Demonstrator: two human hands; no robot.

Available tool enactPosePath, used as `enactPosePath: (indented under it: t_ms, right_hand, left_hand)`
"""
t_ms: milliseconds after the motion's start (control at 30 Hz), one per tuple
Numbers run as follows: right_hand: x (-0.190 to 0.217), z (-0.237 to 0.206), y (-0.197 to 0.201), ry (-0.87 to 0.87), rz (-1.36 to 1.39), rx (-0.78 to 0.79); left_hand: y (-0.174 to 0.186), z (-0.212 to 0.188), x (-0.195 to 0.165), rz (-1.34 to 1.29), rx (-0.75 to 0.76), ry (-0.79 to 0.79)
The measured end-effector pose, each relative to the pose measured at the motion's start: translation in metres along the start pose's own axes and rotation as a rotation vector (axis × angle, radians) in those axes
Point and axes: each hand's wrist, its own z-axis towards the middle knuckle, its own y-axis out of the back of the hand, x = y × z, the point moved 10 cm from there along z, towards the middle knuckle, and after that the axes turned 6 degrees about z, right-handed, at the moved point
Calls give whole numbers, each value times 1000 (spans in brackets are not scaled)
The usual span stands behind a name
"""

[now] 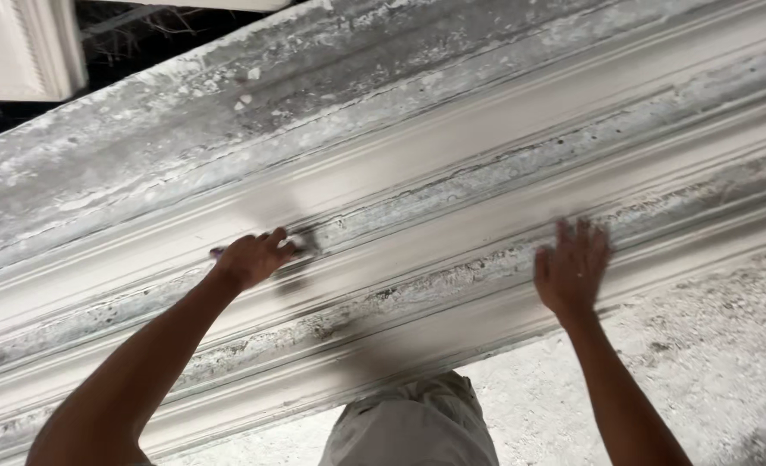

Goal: The person scrapes dried plaster residue from decorative cornice moldings using a small handheld scraper, running the blade along the fluted grooves of each piece. They reposition and turn the moldings on the dust-covered work table to reach different sections and edges.

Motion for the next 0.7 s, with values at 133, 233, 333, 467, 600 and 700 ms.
enactPosePath:
  t_ms: [133,233,333,467,600,700]
  right_hand:
    - [0,0,3,25,114,-51]
    - [7,-2,9,29,163,-79]
    - [6,0,11,23,157,-58]
    - [2,0,9,-16,122,-8]
    - [11,0,13,39,133,-51]
    - [10,1,10,17,103,-37]
  left_hand:
    - [-13,-44,12,39,106,60]
    - [3,-26,-2,71,-5,-94]
    - [23,22,-16,229,-147,-240]
    - [23,39,-20,184,-129,-300]
    - [-2,-9,-7,199,-167,-297]
    - [-31,-42,19,135,-97,-228]
